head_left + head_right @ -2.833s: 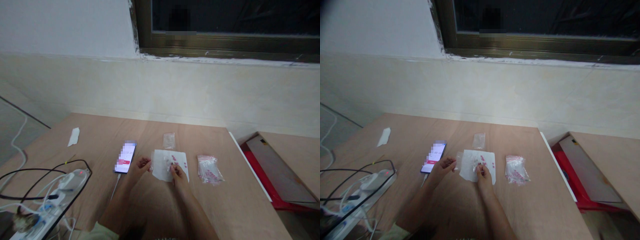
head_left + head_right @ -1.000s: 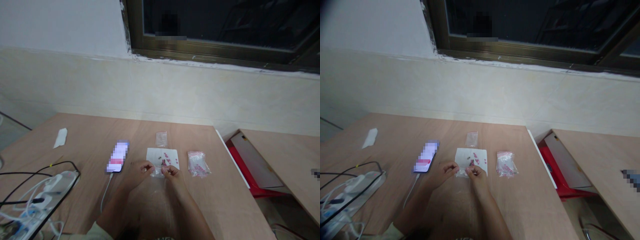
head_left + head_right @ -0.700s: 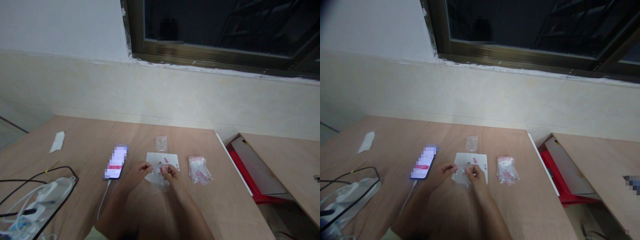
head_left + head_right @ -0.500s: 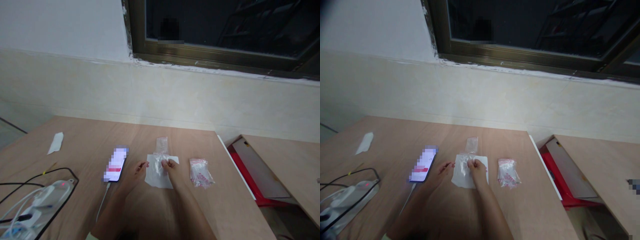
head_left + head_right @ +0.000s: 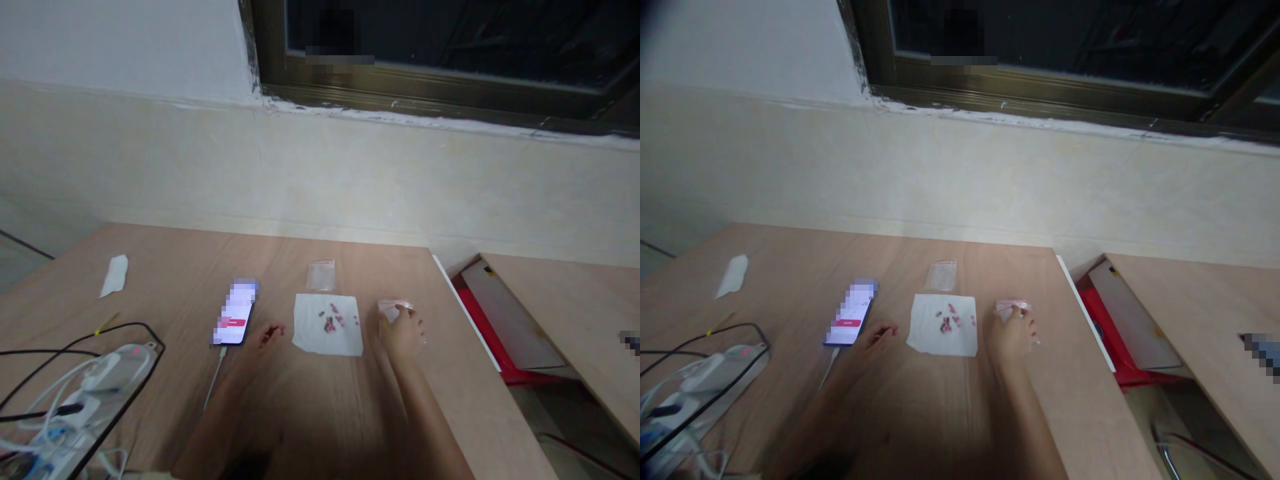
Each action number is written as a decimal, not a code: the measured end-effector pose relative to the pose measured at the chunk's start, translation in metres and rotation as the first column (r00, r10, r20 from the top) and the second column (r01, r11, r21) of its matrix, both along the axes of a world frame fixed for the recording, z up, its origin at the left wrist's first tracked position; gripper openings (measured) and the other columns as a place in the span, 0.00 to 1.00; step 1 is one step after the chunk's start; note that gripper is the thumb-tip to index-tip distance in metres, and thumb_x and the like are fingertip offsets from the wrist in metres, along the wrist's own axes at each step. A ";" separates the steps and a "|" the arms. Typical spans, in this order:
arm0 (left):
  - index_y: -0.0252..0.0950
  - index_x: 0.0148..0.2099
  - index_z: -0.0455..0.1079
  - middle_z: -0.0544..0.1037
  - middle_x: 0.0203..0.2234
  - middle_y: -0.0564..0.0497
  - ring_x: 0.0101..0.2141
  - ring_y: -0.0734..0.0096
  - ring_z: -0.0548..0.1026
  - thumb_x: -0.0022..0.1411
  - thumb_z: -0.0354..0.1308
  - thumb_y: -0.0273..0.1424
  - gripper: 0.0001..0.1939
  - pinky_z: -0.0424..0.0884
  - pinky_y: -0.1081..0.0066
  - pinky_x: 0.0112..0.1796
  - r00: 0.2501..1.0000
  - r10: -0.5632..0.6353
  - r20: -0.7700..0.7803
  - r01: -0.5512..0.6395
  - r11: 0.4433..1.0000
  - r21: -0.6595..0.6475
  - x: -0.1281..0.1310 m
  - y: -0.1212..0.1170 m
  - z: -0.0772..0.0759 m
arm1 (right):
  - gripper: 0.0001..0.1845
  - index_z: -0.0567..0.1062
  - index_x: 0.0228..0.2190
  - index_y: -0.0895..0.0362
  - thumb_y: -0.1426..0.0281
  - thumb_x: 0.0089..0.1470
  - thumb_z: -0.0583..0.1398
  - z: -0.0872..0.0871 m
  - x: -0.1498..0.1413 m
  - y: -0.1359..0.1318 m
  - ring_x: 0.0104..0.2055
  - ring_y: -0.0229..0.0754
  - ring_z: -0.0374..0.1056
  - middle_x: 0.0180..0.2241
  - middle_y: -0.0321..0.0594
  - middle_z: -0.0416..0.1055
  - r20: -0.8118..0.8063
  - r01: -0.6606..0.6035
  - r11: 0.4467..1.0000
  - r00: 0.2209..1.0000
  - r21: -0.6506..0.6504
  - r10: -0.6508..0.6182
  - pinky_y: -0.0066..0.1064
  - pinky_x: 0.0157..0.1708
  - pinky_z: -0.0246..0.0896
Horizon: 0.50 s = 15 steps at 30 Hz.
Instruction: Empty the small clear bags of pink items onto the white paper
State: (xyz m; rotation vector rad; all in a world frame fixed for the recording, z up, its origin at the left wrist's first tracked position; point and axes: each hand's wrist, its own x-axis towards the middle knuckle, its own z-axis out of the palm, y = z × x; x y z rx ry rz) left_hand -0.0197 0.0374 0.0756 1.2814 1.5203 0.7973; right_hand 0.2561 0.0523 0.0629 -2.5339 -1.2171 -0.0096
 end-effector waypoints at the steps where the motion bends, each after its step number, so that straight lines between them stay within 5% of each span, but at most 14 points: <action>1: 0.39 0.29 0.70 0.74 0.23 0.53 0.27 0.67 0.71 0.50 0.53 0.36 0.08 0.65 0.72 0.28 1.000 -0.001 -0.015 0.000 1.000 -0.007 0.001 -0.002 0.002 | 0.20 0.71 0.41 0.63 0.66 0.46 0.55 -0.003 0.006 -0.011 0.42 0.56 0.62 0.42 0.58 0.67 0.016 -0.019 0.999 1.000 -0.047 0.020 0.40 0.36 0.50; 8: 0.36 0.32 0.70 0.75 0.24 0.52 0.27 0.67 0.71 0.49 0.52 0.37 0.11 0.66 0.71 0.27 1.000 0.000 0.009 0.000 0.999 -0.053 0.009 -0.014 0.000 | 0.16 0.76 0.32 0.60 0.71 0.50 0.49 -0.018 0.022 -0.033 0.34 0.47 0.67 0.32 0.48 0.74 -0.011 -0.147 0.988 0.989 0.042 0.147 0.35 0.35 0.52; 11: 0.36 0.32 0.70 0.74 0.23 0.53 0.26 0.68 0.71 0.48 0.52 0.37 0.11 0.65 0.72 0.26 1.000 0.022 0.020 -0.021 0.999 -0.046 0.007 -0.014 0.000 | 0.18 0.76 0.32 0.63 0.68 0.51 0.49 -0.011 0.030 -0.035 0.31 0.48 0.68 0.31 0.51 0.74 -0.066 -0.111 0.973 0.990 0.202 0.127 0.36 0.33 0.55; 15: 0.37 0.32 0.70 0.75 0.24 0.53 0.27 0.68 0.71 0.49 0.53 0.36 0.10 0.66 0.72 0.27 0.999 0.034 0.007 -0.034 0.999 -0.014 0.006 -0.008 0.004 | 0.21 0.75 0.32 0.65 0.62 0.51 0.50 0.012 0.035 -0.041 0.34 0.49 0.68 0.32 0.53 0.74 -0.132 -0.059 0.869 0.981 0.491 0.141 0.36 0.33 0.58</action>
